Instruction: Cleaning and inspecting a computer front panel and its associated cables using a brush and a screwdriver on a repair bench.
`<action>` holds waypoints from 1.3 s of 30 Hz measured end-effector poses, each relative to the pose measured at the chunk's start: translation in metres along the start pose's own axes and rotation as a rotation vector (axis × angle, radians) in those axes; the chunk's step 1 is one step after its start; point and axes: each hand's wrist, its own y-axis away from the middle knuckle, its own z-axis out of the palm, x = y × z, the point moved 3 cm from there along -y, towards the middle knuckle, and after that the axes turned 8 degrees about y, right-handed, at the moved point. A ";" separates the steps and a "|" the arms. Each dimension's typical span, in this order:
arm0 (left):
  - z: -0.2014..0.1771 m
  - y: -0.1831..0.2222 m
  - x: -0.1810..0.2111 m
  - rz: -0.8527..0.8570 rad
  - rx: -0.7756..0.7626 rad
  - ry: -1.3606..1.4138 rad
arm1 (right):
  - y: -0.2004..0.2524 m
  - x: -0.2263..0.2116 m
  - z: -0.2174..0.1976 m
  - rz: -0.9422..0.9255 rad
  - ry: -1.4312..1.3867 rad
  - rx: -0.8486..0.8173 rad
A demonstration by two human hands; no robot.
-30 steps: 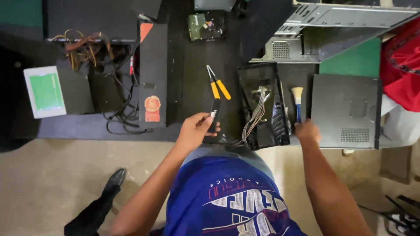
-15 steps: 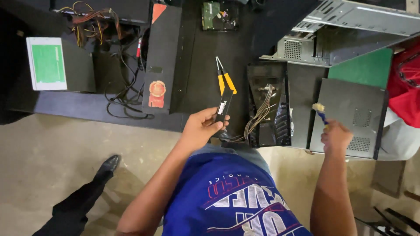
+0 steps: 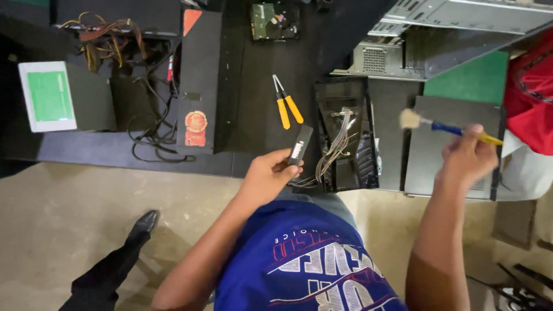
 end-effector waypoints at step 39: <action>0.090 0.028 0.146 0.591 0.107 0.698 | 0.136 -0.172 0.047 -0.773 -0.459 -0.430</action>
